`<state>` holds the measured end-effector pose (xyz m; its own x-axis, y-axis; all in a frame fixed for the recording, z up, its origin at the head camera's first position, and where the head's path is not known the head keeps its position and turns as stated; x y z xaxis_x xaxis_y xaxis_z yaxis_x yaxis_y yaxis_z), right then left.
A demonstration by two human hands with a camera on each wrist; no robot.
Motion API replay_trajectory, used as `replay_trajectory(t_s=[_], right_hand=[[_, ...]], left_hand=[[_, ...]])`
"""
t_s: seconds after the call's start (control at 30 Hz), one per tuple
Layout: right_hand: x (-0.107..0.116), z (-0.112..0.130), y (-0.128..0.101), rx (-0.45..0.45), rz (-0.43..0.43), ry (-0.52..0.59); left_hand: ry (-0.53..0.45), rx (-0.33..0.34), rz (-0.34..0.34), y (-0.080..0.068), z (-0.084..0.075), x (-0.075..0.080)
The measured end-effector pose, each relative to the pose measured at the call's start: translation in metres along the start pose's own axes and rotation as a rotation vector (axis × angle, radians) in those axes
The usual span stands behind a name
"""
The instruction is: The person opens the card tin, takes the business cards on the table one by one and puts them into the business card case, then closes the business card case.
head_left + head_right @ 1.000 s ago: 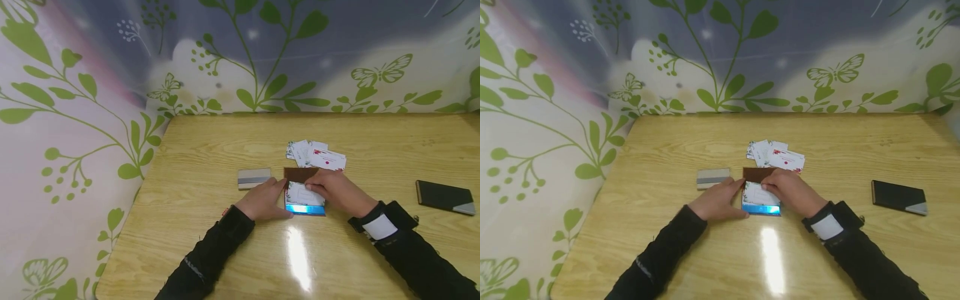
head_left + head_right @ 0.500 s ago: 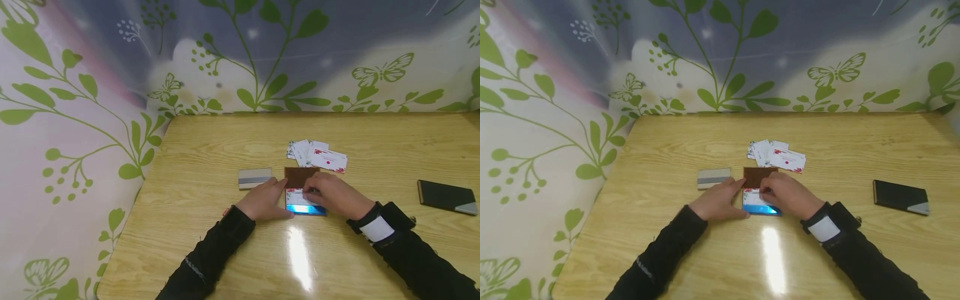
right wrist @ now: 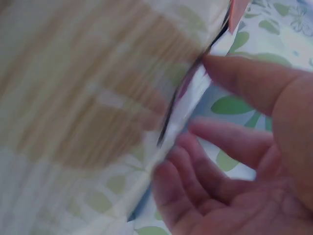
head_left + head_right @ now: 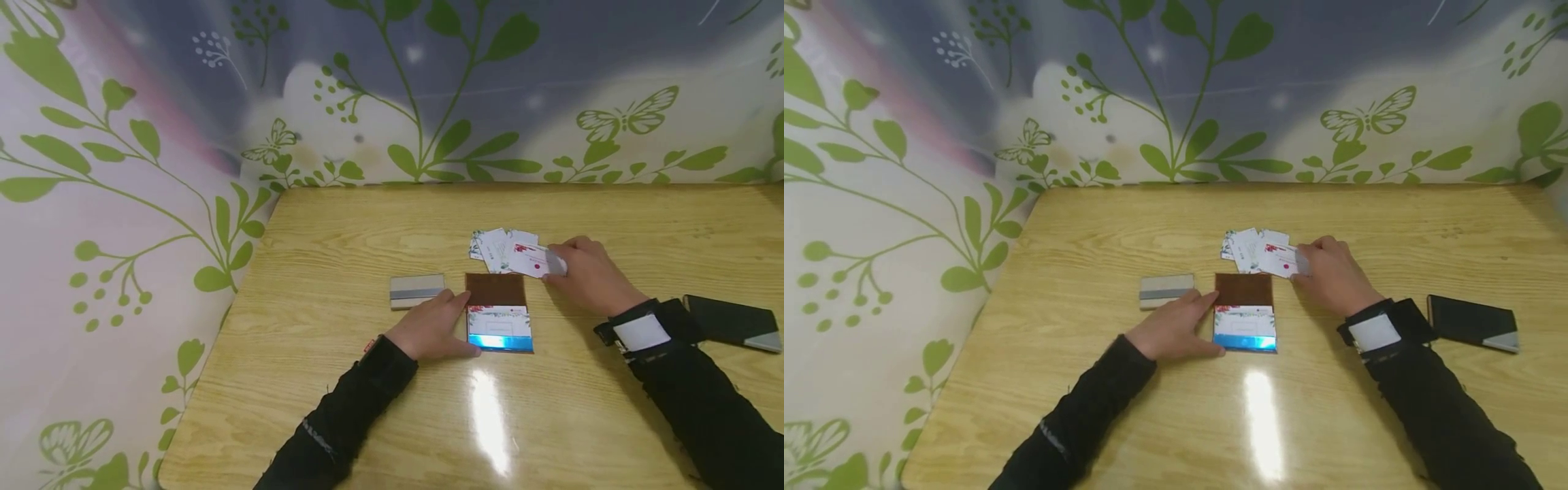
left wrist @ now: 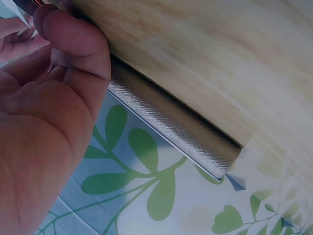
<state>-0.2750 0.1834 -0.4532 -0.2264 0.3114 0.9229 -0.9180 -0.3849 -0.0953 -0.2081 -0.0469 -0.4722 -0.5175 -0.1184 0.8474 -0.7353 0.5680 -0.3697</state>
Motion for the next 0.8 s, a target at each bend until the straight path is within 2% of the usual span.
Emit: replay_trajectory(t_s=[0.1, 0.17, 0.27, 0.47, 0.67, 0.73, 0.8], right_hand=[[-0.003, -0.006, 0.002, -0.025, 0.063, 0.005], [-0.003, -0.008, 0.003, -0.035, 0.07, 0.005], [0.0, -0.009, 0.001, -0.049, 0.033, 0.001], [0.011, -0.012, -0.003, -0.063, -0.097, 0.045], [0.025, -0.003, -0.008, -0.027, -0.192, 0.15], [0.027, 0.006, -0.009, 0.002, -0.199, 0.213], [0.025, 0.018, -0.01, 0.053, -0.166, 0.271]], left_hand=[[0.001, 0.001, -0.001, 0.0, 0.0, 0.0], [0.001, 0.004, -0.004, 0.0, 0.0, -0.001], [0.0, 0.003, -0.005, 0.001, 0.001, -0.001], [0.0, -0.004, -0.008, 0.001, 0.0, -0.002], [0.013, -0.003, -0.007, 0.002, 0.0, -0.001], [0.013, 0.001, -0.005, 0.002, 0.001, -0.001], [0.012, 0.004, -0.004, 0.001, 0.001, -0.001]])
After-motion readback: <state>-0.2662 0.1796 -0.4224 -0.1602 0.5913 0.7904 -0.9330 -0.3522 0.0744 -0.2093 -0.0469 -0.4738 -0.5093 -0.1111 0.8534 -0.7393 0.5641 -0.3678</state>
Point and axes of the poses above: each hand's wrist, its own y-axis towards the middle knuckle, its own x-axis out of the back of the hand, z = x × y, the point moved 6 cm from there along y, towards the middle knuckle, and after that the axes turned 8 degrees about z, right-handed, at the moved point
